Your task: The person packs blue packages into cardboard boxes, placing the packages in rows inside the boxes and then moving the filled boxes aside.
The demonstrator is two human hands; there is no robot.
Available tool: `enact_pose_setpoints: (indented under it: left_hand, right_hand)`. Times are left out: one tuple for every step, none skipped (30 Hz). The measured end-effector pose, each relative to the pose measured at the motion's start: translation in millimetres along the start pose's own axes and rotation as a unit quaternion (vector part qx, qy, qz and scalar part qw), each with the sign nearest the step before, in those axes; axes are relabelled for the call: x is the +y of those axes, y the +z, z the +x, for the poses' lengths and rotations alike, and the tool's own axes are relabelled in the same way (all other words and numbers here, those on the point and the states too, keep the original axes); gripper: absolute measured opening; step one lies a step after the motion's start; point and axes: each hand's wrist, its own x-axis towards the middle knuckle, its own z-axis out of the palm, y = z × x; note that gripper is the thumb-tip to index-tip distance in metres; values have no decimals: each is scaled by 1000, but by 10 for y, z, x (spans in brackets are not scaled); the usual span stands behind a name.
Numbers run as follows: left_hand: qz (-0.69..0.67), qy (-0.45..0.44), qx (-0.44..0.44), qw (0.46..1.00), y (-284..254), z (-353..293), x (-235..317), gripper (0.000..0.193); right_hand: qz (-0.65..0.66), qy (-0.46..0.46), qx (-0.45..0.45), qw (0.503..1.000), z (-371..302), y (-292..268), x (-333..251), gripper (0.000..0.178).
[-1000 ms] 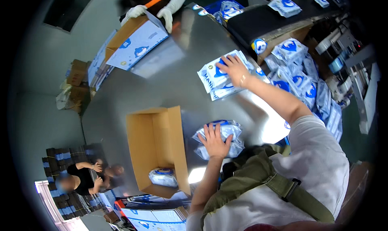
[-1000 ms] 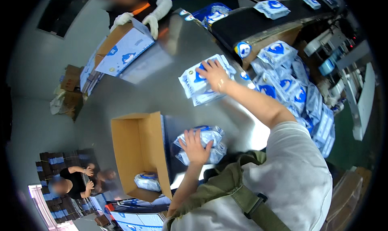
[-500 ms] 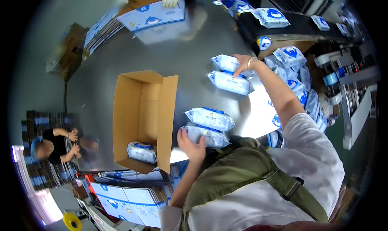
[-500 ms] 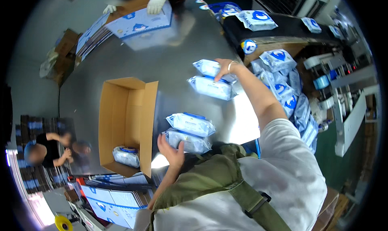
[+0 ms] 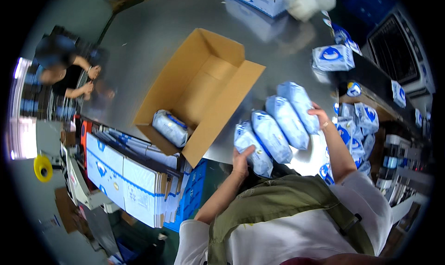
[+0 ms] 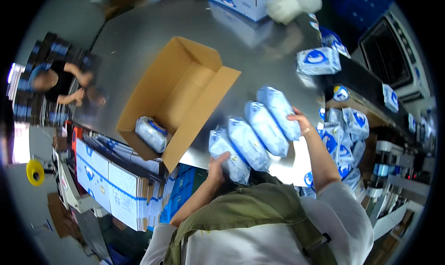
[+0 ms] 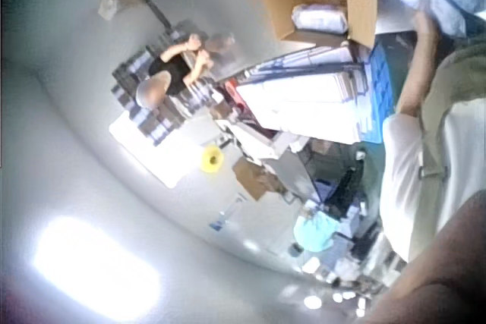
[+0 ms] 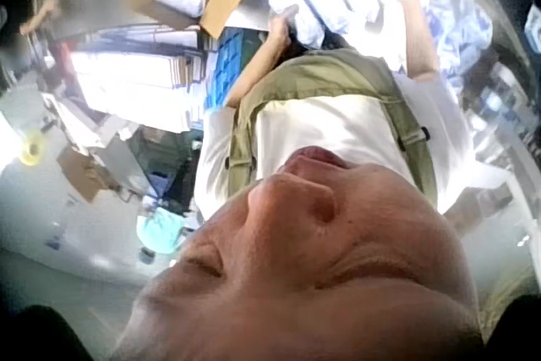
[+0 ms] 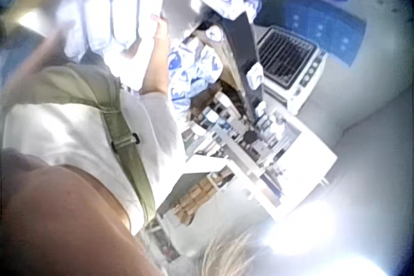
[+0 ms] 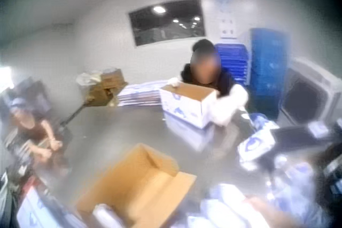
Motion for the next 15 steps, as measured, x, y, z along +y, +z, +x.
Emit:
enact_pose_setpoints:
  left_hand:
    - [30,36,-19,999,128,-173,163,66]
    - [52,114,-49,991,211,-284,299,70]
    - [78,187,-76,976,281,-396,420,75]
    - [90,239,-88,963,394,-576,632,80]
    - [104,294,-98,945,431,-677,843,86]
    - [124,404,-99,901,318,-564,907,92]
    - [104,467,-73,875,325,-602,1084,88]
    - [48,514,-72,853,358,-640,1299,83]
    - [-6,560,-70,825,360,-637,1510,78]
    - [-13,556,-66,828,240,-541,1662,73]
    - [-21,553,-62,831,72,-404,1799,67]
    - [-15,592,-37,805,-78,-236,1926,63]
    - [-10,629,-10,777,-249,-52,2012,60]
    - [-58,572,20,818,-449,142,2028,52]
    - [60,485,113,865,-545,190,2082,51]
  right_hand:
    - [25,-19,7,999,-118,-20,-43,72]
    - [44,-67,-34,996,-167,-77,-125,72]
    - [66,-113,-71,989,-192,-109,-192,72]
    - [64,-168,-61,982,-223,-67,-316,73]
    - [65,-225,-55,971,-262,74,-506,74]
    - [48,-272,-63,959,-285,408,-718,75]
    - [35,-321,-66,944,-286,739,-882,77]
    - [10,-367,-89,926,-232,914,-1016,78]
    - [-14,-412,-113,904,-111,1066,-1123,79]
    - [-31,-434,-117,893,38,1236,-1184,79]
    - [-47,-454,-121,881,192,1439,-1246,79]
    - [-88,-445,-98,886,402,1619,-1258,76]
    - [-146,-442,-85,881,582,1913,-1236,72]
    - [-203,-440,-72,872,744,2210,-1218,69]
    - [-278,-443,-66,850,884,2540,-1179,64]
